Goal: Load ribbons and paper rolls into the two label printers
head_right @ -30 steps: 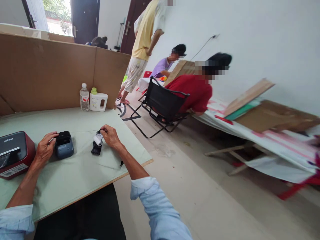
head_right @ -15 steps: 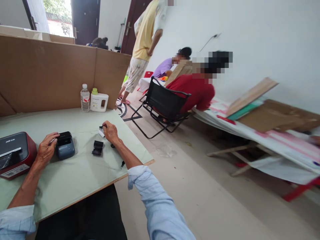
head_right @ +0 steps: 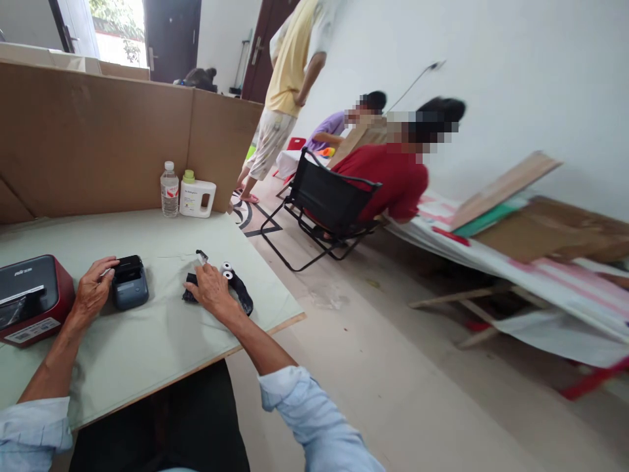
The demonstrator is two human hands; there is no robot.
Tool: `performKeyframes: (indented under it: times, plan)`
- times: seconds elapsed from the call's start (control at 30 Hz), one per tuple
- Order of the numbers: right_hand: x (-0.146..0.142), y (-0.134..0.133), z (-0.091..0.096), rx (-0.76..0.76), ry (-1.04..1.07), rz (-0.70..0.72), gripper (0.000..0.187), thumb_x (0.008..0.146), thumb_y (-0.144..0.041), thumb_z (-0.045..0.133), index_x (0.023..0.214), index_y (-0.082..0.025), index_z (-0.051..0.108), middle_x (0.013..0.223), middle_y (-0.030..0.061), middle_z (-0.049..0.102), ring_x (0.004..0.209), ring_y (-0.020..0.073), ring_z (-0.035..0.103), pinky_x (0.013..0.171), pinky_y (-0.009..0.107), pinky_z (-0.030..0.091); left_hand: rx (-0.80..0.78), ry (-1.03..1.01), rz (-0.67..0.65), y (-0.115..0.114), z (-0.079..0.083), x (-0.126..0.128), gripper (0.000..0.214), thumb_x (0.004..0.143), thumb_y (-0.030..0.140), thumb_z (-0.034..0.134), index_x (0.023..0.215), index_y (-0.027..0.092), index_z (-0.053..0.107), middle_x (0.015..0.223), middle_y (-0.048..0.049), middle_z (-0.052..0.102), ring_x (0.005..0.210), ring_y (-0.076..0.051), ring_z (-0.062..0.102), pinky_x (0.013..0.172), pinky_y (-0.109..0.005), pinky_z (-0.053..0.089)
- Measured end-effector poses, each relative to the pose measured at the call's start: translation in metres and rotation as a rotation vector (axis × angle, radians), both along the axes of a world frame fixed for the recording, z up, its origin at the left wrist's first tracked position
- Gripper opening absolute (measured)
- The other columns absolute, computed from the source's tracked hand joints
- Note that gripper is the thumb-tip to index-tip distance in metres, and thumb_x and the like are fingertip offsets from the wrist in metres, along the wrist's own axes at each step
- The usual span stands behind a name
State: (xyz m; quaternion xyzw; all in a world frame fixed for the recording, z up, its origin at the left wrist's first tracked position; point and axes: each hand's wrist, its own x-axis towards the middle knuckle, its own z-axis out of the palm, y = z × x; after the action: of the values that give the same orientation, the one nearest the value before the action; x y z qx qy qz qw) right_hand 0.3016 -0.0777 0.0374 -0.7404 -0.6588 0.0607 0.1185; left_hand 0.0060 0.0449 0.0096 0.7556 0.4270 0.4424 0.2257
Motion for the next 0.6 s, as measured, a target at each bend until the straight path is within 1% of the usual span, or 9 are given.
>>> performKeyframes:
  times: [0.07,0.13,0.23,0.3,0.37,0.43,0.5,0.53,0.6]
  plan:
    - [-0.011,-0.004,0.001,-0.073,0.022,-0.076,0.045,0.1,-0.052,0.065,0.129,-0.018,0.06,0.134,0.0177,0.064,0.124,0.0335,0.061,0.095,0.041,0.05,0.004,-0.006,-0.003,0.001,-0.001,-0.001,0.034,0.097,0.036,0.05,0.113,0.019,0.075,0.134,-0.0127,0.07,0.124,-0.027,0.066,0.092,-0.039,0.059]
    - [-0.02,-0.004,0.002,-0.118,0.059,-0.12,0.05,0.097,-0.055,0.068,0.131,-0.019,0.059,0.139,0.0185,0.062,0.127,0.0349,0.06,0.097,0.042,0.05,0.006,-0.01,-0.009,0.001,-0.002,-0.001,0.033,0.097,0.036,0.051,0.112,0.02,0.076,0.134,-0.0127,0.07,0.124,-0.027,0.067,0.09,-0.039,0.059]
    - [-0.027,-0.004,0.0,-0.121,0.096,-0.143,0.042,0.097,-0.045,0.067,0.129,-0.019,0.06,0.14,0.0177,0.061,0.132,0.0349,0.057,0.099,0.043,0.05,0.007,-0.013,-0.013,0.001,-0.002,-0.001,0.033,0.097,0.036,0.052,0.112,0.02,0.076,0.134,-0.0129,0.07,0.123,-0.027,0.067,0.088,-0.038,0.059]
    - [-0.027,-0.005,-0.004,-0.098,0.144,-0.133,0.04,0.097,-0.04,0.065,0.131,-0.02,0.06,0.14,0.0166,0.062,0.133,0.0339,0.057,0.102,0.044,0.05,0.008,-0.015,-0.011,0.0,-0.002,-0.001,0.033,0.097,0.036,0.052,0.112,0.02,0.076,0.134,-0.0129,0.07,0.122,-0.027,0.067,0.087,-0.038,0.059]
    - [-0.02,-0.008,-0.01,-0.075,0.229,-0.084,0.047,0.098,-0.041,0.064,0.138,-0.019,0.058,0.143,0.0166,0.061,0.134,0.0327,0.058,0.107,0.046,0.049,0.005,-0.016,-0.011,-0.001,-0.002,0.0,0.033,0.097,0.035,0.052,0.113,0.02,0.076,0.133,-0.0126,0.07,0.122,-0.026,0.067,0.086,-0.037,0.059]
    - [-0.007,-0.011,-0.02,-0.039,0.31,0.031,0.053,0.1,-0.04,0.061,0.147,-0.017,0.053,0.148,0.0169,0.059,0.138,0.0304,0.057,0.114,0.046,0.047,-0.004,-0.016,-0.016,-0.001,-0.002,0.0,0.033,0.097,0.036,0.051,0.114,0.02,0.076,0.134,-0.0127,0.07,0.122,-0.027,0.067,0.087,-0.038,0.06]
    - [0.009,-0.014,-0.03,0.003,0.325,0.184,0.054,0.1,-0.027,0.055,0.153,-0.018,0.048,0.154,0.0163,0.056,0.144,0.0268,0.053,0.119,0.043,0.044,-0.012,-0.016,-0.019,-0.002,-0.001,0.0,0.034,0.098,0.036,0.051,0.114,0.019,0.076,0.135,-0.0132,0.069,0.124,-0.027,0.066,0.089,-0.039,0.06]
    - [0.016,-0.015,-0.035,0.012,0.296,0.234,0.057,0.098,-0.019,0.053,0.155,-0.019,0.047,0.157,0.0158,0.053,0.146,0.0258,0.051,0.12,0.043,0.043,-0.014,-0.015,-0.019,-0.002,-0.001,0.0,0.034,0.098,0.036,0.051,0.114,0.019,0.076,0.135,-0.0135,0.069,0.125,-0.027,0.066,0.09,-0.039,0.059]
    - [0.028,-0.017,-0.043,0.01,0.2,0.259,0.067,0.092,-0.007,0.05,0.157,-0.022,0.046,0.161,0.0162,0.049,0.149,0.027,0.049,0.121,0.045,0.043,-0.016,-0.013,-0.02,-0.003,0.0,0.0,0.034,0.098,0.036,0.051,0.114,0.019,0.076,0.136,-0.0137,0.069,0.125,-0.028,0.066,0.092,-0.04,0.059]
